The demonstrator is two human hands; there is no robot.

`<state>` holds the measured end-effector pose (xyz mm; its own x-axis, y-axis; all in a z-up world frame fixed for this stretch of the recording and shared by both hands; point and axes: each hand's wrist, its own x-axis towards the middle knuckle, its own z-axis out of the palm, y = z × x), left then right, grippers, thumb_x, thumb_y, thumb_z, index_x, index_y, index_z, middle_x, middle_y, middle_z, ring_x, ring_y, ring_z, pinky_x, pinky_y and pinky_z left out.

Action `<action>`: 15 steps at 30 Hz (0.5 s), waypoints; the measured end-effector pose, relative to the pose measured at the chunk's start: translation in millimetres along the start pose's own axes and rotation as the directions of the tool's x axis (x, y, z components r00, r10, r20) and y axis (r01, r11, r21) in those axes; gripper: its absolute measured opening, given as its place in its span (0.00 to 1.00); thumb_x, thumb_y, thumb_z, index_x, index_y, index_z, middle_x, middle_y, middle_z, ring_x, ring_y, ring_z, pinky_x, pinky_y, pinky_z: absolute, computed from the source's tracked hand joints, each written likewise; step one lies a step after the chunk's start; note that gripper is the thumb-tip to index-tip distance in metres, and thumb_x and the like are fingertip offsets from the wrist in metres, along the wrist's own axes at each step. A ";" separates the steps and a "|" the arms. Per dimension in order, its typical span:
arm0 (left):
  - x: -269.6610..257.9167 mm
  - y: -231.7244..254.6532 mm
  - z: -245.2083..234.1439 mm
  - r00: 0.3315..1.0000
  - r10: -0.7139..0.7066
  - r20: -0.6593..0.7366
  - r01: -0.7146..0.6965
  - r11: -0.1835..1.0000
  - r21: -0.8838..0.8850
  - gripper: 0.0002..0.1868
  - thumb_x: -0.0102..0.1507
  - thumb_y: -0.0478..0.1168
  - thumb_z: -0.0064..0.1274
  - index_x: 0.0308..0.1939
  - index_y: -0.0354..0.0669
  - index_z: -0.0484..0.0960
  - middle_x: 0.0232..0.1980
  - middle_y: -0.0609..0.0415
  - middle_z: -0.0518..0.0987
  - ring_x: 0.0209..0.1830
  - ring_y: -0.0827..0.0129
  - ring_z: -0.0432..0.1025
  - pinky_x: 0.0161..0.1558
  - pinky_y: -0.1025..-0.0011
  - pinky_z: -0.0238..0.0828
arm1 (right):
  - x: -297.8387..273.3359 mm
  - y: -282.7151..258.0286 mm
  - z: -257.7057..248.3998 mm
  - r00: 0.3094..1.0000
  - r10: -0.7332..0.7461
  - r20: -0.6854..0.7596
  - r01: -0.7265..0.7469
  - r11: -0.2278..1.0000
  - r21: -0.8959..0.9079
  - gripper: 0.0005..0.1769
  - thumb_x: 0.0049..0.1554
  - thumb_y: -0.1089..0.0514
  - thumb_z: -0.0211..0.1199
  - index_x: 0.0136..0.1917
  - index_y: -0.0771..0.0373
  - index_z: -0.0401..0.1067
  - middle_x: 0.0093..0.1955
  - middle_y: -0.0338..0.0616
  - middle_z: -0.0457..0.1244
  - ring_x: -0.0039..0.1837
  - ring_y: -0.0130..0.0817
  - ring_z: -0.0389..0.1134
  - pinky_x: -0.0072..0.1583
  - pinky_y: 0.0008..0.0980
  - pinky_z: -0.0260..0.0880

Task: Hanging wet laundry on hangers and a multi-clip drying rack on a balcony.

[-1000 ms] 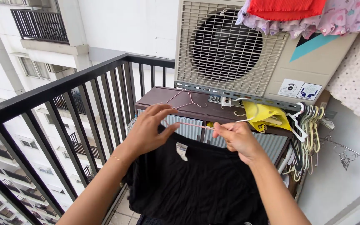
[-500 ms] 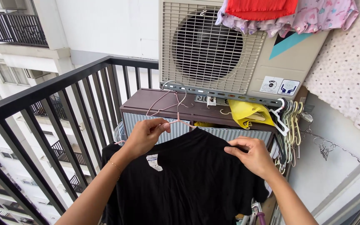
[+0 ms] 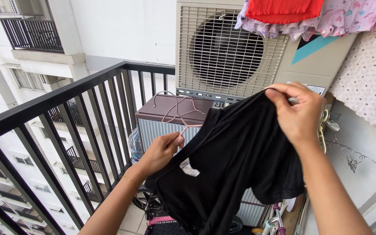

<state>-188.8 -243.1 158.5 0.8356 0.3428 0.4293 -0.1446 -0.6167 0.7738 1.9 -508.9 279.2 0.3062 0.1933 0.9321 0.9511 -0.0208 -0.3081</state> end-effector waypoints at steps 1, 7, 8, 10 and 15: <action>0.5 13.6 -4.8 1.000 0.000 -0.006 0.000 1.000 -0.002 0.20 0.72 0.48 0.45 0.33 0.36 0.77 0.21 0.60 0.60 0.23 0.77 0.54 0.26 0.71 0.54 | 2.9 8.7 -16.6 1.000 -0.005 0.003 0.005 1.000 0.002 0.06 0.60 0.67 0.71 0.52 0.65 0.81 0.46 0.40 0.70 0.46 0.23 0.68 0.50 0.23 0.68; 10.3 96.6 -18.2 0.975 0.190 -0.114 -0.178 0.978 0.107 0.15 0.71 0.44 0.45 0.36 0.38 0.79 0.19 0.52 0.63 0.20 0.70 0.55 0.25 0.68 0.57 | -0.1 70.7 -108.8 0.927 0.223 0.303 -0.096 0.919 -0.382 0.10 0.54 0.63 0.71 0.51 0.61 0.83 0.36 0.44 0.70 0.37 0.34 0.66 0.43 0.31 0.64; 13.1 101.3 -16.0 0.970 0.209 -0.125 -0.192 0.972 0.139 0.14 0.70 0.43 0.46 0.37 0.37 0.80 0.19 0.49 0.65 0.19 0.67 0.56 0.25 0.67 0.58 | -4.9 75.8 -110.9 0.869 0.356 0.344 -0.157 0.857 -0.490 0.10 0.54 0.61 0.71 0.51 0.58 0.83 0.36 0.43 0.72 0.38 0.32 0.69 0.45 0.31 0.68; 20.0 100.6 -8.1 0.964 0.232 -0.131 -0.209 0.964 0.167 0.13 0.70 0.42 0.47 0.37 0.37 0.80 0.18 0.46 0.67 0.18 0.64 0.57 0.25 0.66 0.60 | -19.3 70.2 -99.0 0.796 0.488 0.357 -0.204 0.773 -0.601 0.10 0.54 0.59 0.71 0.51 0.56 0.84 0.36 0.42 0.73 0.39 0.31 0.73 0.48 0.30 0.72; 23.4 77.4 5.0 0.932 0.359 -0.055 -0.348 0.926 0.147 0.07 0.65 0.35 0.50 0.39 0.36 0.81 0.25 0.48 0.77 0.23 0.60 0.71 0.32 0.67 0.71 | -36.9 -16.6 18.3 0.717 0.049 0.695 -0.352 0.886 0.302 0.30 0.59 0.51 0.62 0.72 0.61 0.63 0.54 0.39 0.70 0.58 0.24 0.71 0.61 0.26 0.70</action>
<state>-177.8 -286.3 226.1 0.6973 0.1370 0.7036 -0.3468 -0.7945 0.4985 -25.9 -497.7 246.4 0.2381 0.8194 0.5214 0.7226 0.2092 -0.6588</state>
